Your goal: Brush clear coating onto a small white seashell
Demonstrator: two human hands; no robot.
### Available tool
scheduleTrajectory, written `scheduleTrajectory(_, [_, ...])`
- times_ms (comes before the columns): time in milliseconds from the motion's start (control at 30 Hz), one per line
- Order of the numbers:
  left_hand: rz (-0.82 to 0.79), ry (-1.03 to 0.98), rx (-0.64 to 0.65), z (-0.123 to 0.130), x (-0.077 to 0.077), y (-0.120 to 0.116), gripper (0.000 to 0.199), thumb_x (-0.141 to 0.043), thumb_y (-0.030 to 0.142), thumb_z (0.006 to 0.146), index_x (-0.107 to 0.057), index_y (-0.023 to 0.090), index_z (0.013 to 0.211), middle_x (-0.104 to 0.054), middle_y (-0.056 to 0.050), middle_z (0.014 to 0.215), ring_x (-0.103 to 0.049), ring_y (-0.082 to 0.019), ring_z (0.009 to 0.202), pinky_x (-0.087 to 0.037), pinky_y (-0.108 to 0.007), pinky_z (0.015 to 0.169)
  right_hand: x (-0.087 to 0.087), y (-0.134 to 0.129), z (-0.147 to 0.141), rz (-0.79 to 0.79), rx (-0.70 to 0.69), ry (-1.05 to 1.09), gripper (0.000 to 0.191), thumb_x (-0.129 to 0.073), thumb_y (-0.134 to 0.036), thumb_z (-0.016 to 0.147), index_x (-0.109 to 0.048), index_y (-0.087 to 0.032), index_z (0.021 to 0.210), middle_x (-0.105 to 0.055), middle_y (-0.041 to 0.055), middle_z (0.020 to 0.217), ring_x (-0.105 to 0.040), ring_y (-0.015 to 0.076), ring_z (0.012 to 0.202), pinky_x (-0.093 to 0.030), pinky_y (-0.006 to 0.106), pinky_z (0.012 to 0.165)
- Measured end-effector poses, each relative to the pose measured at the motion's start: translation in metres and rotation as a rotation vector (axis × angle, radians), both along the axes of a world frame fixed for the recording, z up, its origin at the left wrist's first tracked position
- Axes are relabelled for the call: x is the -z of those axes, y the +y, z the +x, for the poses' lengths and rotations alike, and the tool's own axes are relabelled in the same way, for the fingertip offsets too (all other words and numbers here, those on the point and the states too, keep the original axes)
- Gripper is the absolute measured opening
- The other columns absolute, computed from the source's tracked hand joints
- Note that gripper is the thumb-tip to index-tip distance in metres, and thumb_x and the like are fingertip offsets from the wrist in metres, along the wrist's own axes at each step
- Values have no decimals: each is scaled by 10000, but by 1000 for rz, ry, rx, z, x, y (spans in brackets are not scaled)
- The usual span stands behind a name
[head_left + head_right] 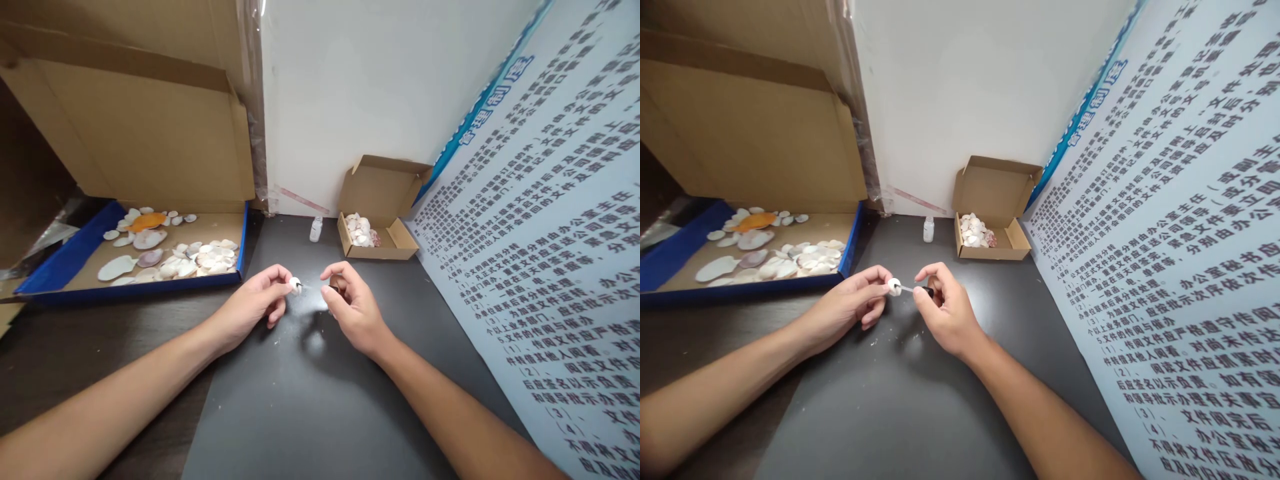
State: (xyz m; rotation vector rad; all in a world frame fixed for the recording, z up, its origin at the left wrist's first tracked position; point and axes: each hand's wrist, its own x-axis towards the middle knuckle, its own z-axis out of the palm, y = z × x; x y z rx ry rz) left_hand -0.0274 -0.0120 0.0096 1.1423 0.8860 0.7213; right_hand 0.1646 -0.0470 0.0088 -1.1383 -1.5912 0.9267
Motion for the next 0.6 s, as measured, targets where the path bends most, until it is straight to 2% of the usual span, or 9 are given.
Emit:
scheduleTrajectory(100, [4,7,-13,0,-1,0,206,-605,373,858,-472,215,858,-427,97,495,-358,-62,390,-307,-166,415,-2,-2,-1,34,57,-97,176,-590,-216,809,-513,-216,968,-316,-95,596,-322,107,513,-288,239,519])
scheduleTrajectory(267, [3,13,-14,1,-1,0,211,-611,378,851,-479,214,850,-404,103,448,-342,-70,383,-331,-173,417,-3,-4,-3,57,16,-28,136,-554,-279,869,-506,-223,984,-354,-80,621,-359,114,527,-314,244,524])
scheduleTrajectory(400, [11,19,-21,1,0,0,207,-614,373,843,-493,206,849,-414,98,456,-341,-66,381,-329,-173,413,-3,-5,-3,61,60,-122,133,-587,-231,823,-520,-223,937,-311,-89,601,-328,106,502,-288,241,506])
scheduleTrajectory(533, [26,24,-23,0,-1,0,205,-605,366,848,-473,210,855,-400,106,446,-327,-63,378,-323,-166,408,-4,-4,-4,61,33,-71,106,-550,-247,853,-516,-221,950,-335,-81,620,-339,107,514,-296,239,511])
scheduleTrajectory(600, [31,32,-24,0,-1,0,201,-593,361,854,-457,213,858,-402,108,435,-325,-63,375,-308,-159,400,-6,-5,-4,58,32,-125,123,-563,-222,829,-520,-219,945,-313,-88,601,-334,107,509,-287,238,508])
